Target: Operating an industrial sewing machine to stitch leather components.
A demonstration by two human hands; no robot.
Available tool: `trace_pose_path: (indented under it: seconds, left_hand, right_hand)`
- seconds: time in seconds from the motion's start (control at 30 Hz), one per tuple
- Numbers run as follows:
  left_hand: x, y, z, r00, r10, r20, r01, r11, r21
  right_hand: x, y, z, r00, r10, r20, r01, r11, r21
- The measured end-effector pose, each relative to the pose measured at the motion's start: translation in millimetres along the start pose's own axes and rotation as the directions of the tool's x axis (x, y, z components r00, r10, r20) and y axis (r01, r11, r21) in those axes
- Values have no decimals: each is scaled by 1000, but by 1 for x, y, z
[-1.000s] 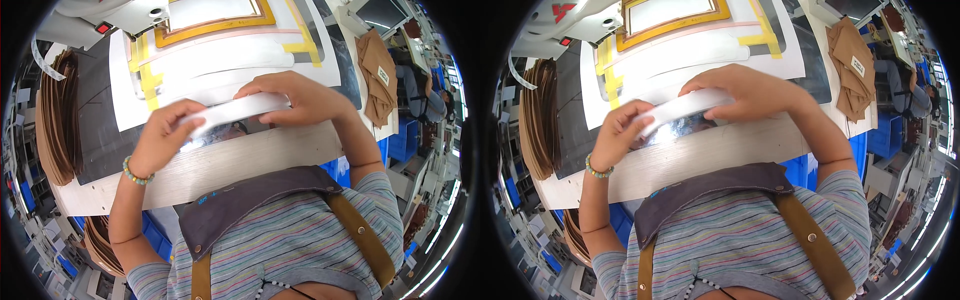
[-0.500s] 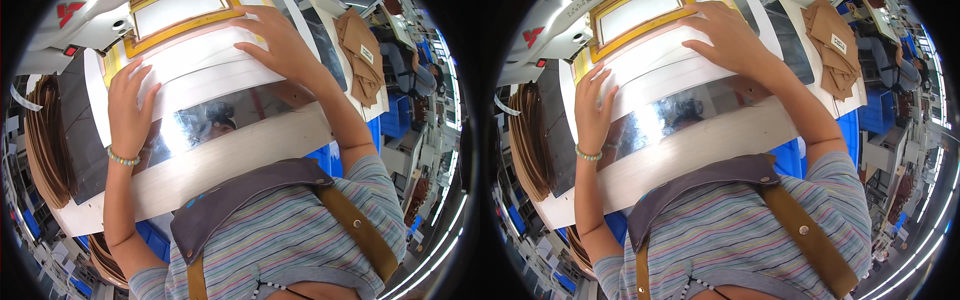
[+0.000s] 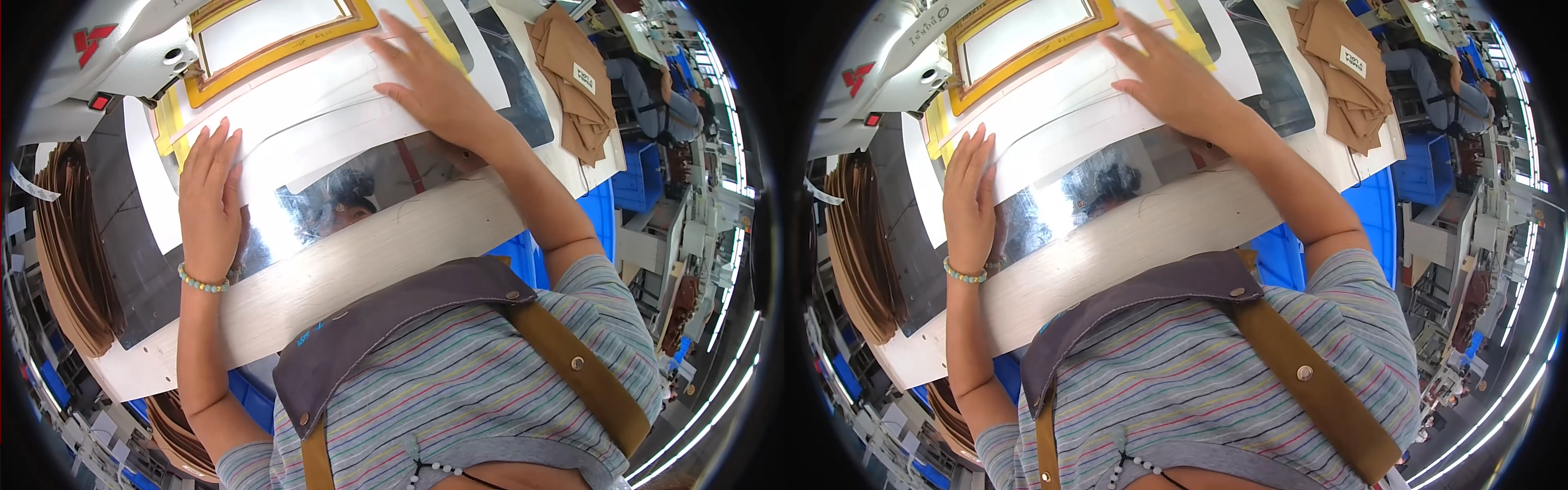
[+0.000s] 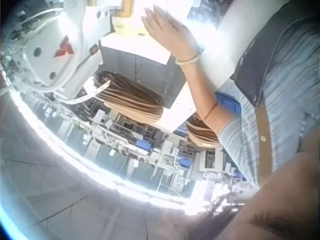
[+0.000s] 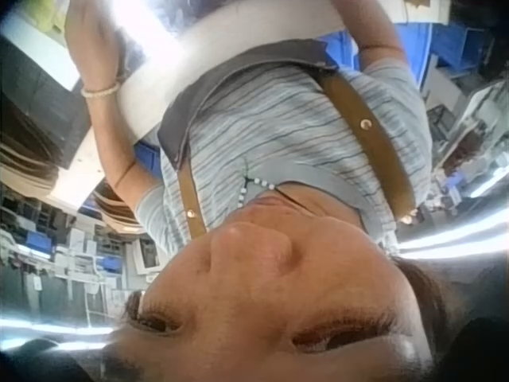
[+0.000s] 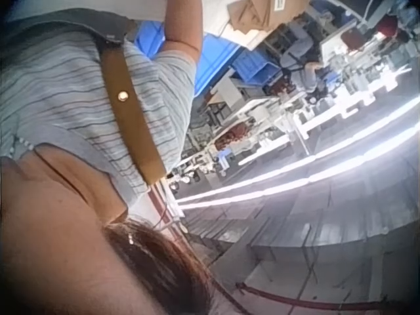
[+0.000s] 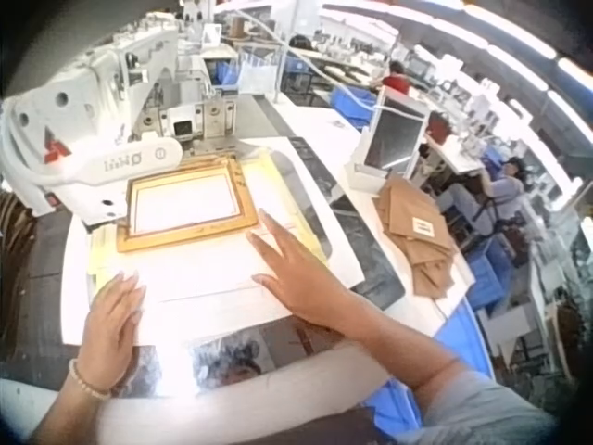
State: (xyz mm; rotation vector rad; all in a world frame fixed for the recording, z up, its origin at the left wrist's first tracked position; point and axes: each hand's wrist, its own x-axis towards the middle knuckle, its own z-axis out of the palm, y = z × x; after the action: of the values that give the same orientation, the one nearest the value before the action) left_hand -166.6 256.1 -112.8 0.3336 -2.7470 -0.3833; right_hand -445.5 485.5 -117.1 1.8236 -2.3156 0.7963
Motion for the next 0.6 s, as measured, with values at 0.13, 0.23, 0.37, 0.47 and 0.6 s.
trace_pose_path:
  seconds: [0.13, 0.23, 0.37, 0.47, 0.6]
  left_hand:
    - [0, -1, -1, 1000, -10, 3, 11, 999, -32]
    - [4, 0, -1, 1000, -13, -8, 13, 999, -34]
    - [16, -6, -7, 989, 103, 109, -112, 990, 84]
    - [25, -11, -16, 973, 145, 179, -157, 986, 56]
    - [34, -5, -18, 980, 162, 115, -161, 987, -12]
  right_hand:
    - [-8, 0, -34, 998, -68, 11, 68, 994, -90]
    - [-18, -15, -46, 962, -243, 129, 247, 969, -14]
    - [-46, -49, -34, 923, -173, 343, 213, 973, -83]
    - [-55, -52, -22, 927, -203, 317, 227, 973, -41]
    - [-58, -47, -12, 939, -286, 193, 289, 957, 10]
